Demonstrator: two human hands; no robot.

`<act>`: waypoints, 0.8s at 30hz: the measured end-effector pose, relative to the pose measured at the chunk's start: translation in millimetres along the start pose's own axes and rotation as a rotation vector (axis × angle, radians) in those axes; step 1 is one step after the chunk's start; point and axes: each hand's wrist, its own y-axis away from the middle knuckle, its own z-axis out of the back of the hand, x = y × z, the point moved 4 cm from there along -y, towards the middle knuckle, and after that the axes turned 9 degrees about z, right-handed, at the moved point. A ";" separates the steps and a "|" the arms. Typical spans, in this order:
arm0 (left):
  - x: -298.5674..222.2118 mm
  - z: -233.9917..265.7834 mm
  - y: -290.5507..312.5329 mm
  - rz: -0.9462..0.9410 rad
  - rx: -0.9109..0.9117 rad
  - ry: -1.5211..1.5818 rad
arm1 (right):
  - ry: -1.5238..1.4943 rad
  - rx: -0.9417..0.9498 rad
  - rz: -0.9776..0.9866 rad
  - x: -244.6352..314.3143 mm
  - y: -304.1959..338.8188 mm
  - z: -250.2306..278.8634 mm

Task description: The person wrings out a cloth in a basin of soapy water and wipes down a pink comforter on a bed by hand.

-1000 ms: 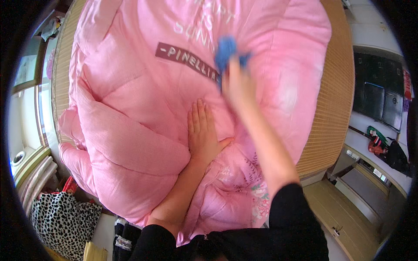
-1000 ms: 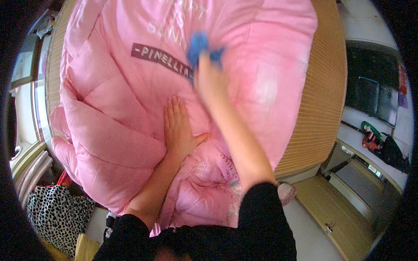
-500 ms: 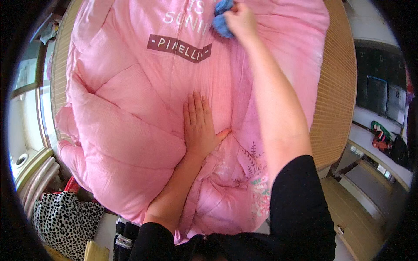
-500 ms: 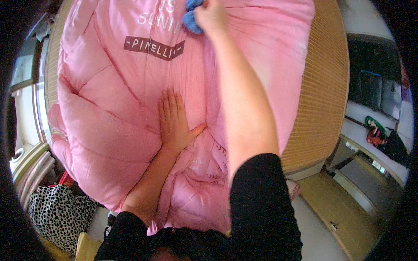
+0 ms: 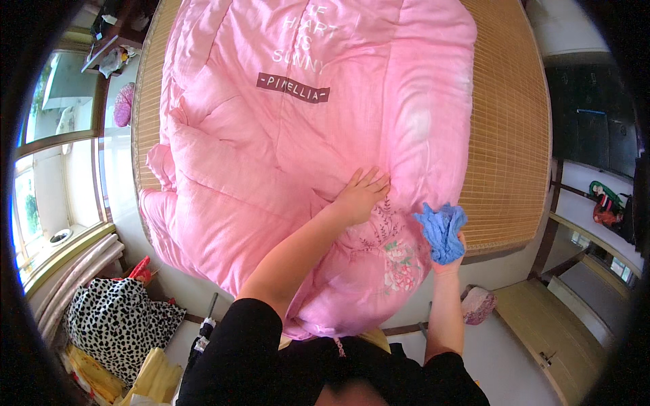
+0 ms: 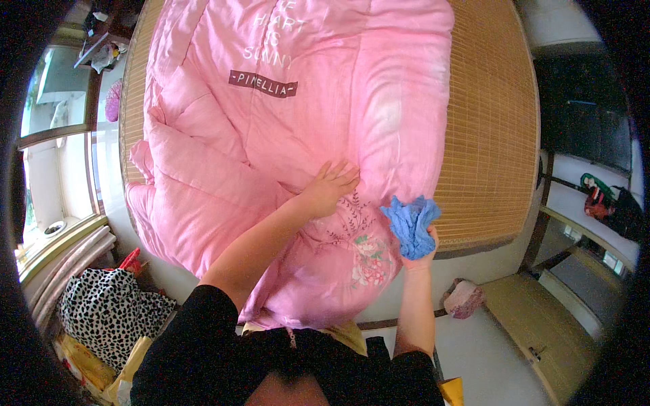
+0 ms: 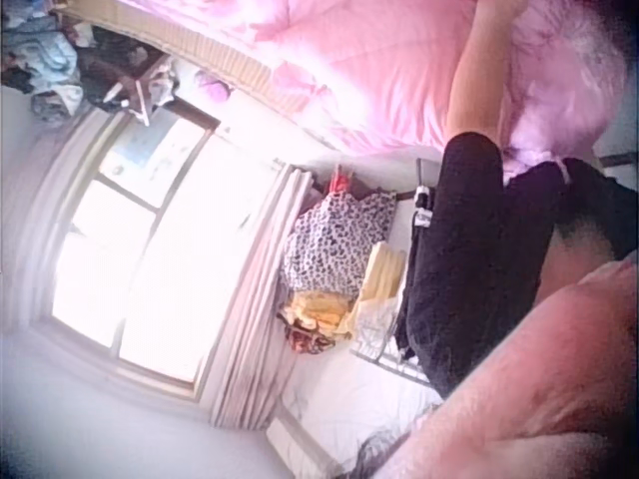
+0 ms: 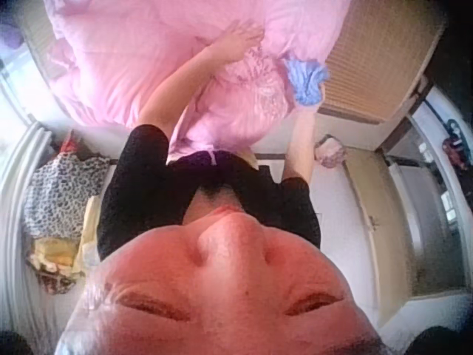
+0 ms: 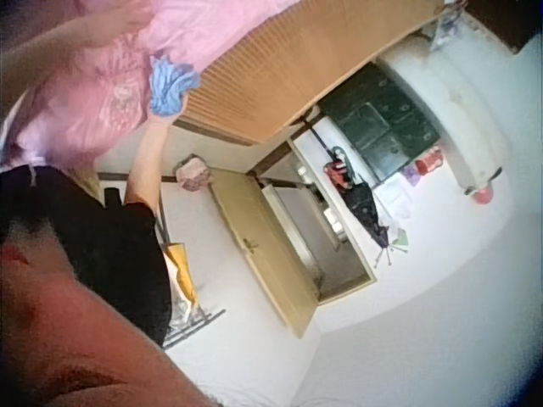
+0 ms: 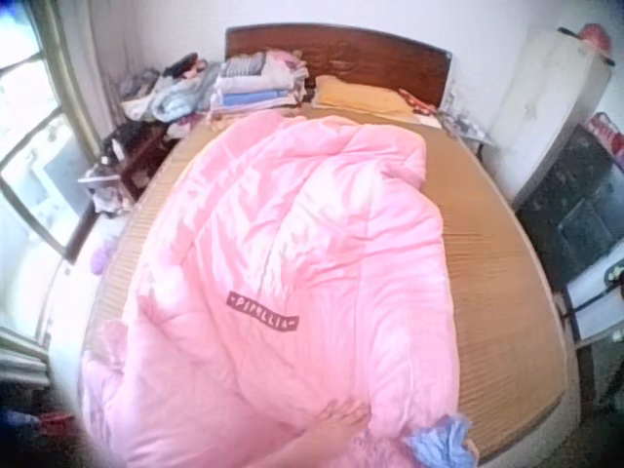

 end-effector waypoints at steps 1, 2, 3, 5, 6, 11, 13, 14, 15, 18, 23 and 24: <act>-8.4 -0.4 -1.5 0.018 0.057 0.013 | 0.020 0.023 0.001 -2.4 8.1 -6.4; -15.3 -0.5 -2.0 0.037 0.115 0.024 | -0.032 0.004 -0.009 -2.2 12.9 -15.2; -19.6 0.6 -0.5 0.050 0.176 0.078 | -0.086 -0.013 -0.020 0.9 16.1 -42.5; -36.0 0.7 1.7 0.067 0.295 0.207 | -0.127 0.041 -0.039 16.9 17.5 -73.9; -43.9 6.5 1.2 0.077 0.292 0.218 | -0.124 0.121 -0.052 25.4 12.9 -82.9; -81.9 30.9 5.0 -0.008 0.239 0.526 | -0.023 0.336 -0.102 58.9 -37.9 -105.0; -78.8 57.4 -1.0 0.439 0.231 0.659 | 0.555 0.169 0.180 56.0 -74.5 -136.2; -75.0 62.2 -1.5 0.665 0.221 0.716 | 0.863 0.283 0.296 46.5 -89.4 -161.0; -60.6 61.9 -4.3 0.721 -0.280 0.709 | 1.172 0.405 0.428 32.5 -105.4 -187.8; 25.8 16.0 -0.2 0.788 -1.052 0.715 | 1.443 0.942 1.030 -56.8 -123.4 -250.2; 71.7 1.8 -19.2 0.946 -0.716 0.383 | 1.939 1.097 1.015 -118.2 -142.1 -162.0; 71.3 0.4 -18.9 0.973 -0.643 0.255 | 1.989 1.138 0.936 -92.8 -122.1 -128.9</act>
